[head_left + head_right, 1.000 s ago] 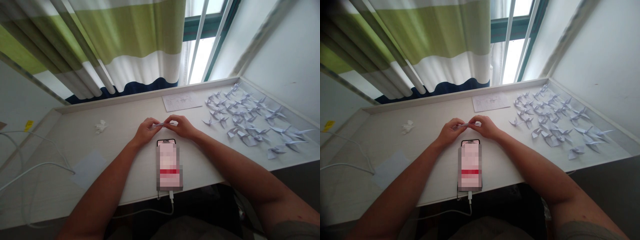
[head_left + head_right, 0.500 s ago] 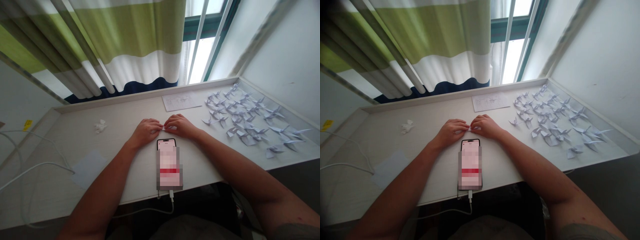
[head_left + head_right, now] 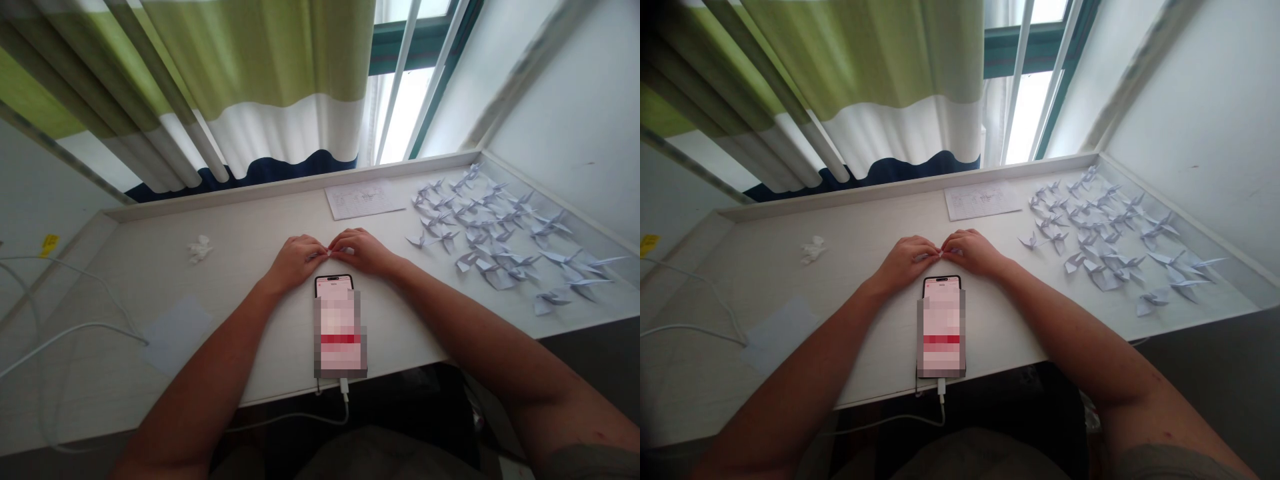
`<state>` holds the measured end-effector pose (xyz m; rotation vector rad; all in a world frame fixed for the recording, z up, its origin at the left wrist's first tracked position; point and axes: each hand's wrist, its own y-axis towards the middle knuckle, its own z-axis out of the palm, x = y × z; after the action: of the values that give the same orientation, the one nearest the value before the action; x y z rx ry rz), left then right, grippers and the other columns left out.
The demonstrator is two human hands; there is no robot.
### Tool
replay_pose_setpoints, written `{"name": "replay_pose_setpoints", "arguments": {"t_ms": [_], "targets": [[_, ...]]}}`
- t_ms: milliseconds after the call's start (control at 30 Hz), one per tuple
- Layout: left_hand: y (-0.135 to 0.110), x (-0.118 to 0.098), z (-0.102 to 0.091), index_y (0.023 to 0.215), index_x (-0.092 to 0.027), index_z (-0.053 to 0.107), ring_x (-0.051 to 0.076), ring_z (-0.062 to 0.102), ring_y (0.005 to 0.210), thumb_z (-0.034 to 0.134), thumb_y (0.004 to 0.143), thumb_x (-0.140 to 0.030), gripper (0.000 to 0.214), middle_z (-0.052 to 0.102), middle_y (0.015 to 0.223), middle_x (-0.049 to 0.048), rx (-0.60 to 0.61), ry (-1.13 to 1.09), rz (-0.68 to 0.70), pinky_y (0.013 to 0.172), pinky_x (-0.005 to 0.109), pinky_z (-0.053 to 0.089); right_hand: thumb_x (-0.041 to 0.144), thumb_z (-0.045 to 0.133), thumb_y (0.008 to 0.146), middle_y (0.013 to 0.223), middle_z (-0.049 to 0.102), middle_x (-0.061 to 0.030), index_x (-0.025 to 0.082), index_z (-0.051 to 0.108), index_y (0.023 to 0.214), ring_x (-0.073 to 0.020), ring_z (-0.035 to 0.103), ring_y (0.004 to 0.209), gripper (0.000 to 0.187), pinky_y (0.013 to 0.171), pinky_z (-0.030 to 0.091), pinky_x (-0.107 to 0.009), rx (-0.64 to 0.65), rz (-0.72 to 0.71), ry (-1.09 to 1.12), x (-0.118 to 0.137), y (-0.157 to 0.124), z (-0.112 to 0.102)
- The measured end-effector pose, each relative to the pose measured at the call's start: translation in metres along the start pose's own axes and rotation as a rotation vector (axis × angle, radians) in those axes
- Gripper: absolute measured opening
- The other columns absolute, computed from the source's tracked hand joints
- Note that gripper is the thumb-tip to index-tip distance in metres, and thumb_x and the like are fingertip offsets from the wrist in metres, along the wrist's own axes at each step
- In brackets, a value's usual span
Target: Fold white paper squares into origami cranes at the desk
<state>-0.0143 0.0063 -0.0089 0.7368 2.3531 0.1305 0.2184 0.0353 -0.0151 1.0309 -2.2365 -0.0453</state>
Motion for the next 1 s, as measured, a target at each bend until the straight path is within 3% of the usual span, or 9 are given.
{"name": "replay_pose_setpoints", "arguments": {"t_ms": [167,333,533,1000], "targets": [[0.001,-0.002,0.005,0.084,-0.024,0.081,0.026,0.073,0.101,0.072,0.090,-0.026,0.011,0.083,0.099,0.0062,-0.080,-0.111,-0.094,0.101,0.043,0.054,0.021,0.067,0.098,0.105,0.082,-0.0101,0.021,0.082,0.090,-0.0260,0.071,0.102,0.017,0.099,0.053,-0.043,-0.036,0.036,0.064,-0.001,0.004,0.004],[0.003,-0.004,0.009,0.080,-0.024,0.081,0.025,0.073,0.097,0.076,0.083,-0.027,0.006,0.082,0.097,0.0059,-0.142,-0.208,-0.225,0.097,0.041,0.058,0.020,0.070,0.095,0.104,0.082,-0.0082,0.022,0.083,0.087,-0.0253,0.072,0.101,0.015,0.099,0.054,-0.043,-0.051,0.062,0.126,-0.001,0.004,0.003],[0.003,-0.003,0.009,0.081,-0.023,0.083,0.025,0.074,0.096,0.078,0.081,-0.029,0.007,0.083,0.097,0.0073,-0.141,-0.298,-0.293,0.097,0.043,0.060,0.017,0.072,0.091,0.104,0.082,-0.0080,0.022,0.080,0.082,-0.0244,0.073,0.101,0.013,0.098,0.055,-0.043,-0.051,0.068,0.177,0.001,0.003,0.000],[0.008,-0.005,0.006,0.076,-0.019,0.081,0.025,0.077,0.088,0.079,0.075,-0.025,0.006,0.084,0.094,0.0090,-0.082,-0.389,-0.378,0.088,0.039,0.061,0.012,0.073,0.083,0.110,0.074,-0.0105,0.020,0.078,0.070,-0.0264,0.067,0.105,0.016,0.100,0.053,-0.043,-0.102,0.285,0.134,0.005,0.013,0.010]]}}
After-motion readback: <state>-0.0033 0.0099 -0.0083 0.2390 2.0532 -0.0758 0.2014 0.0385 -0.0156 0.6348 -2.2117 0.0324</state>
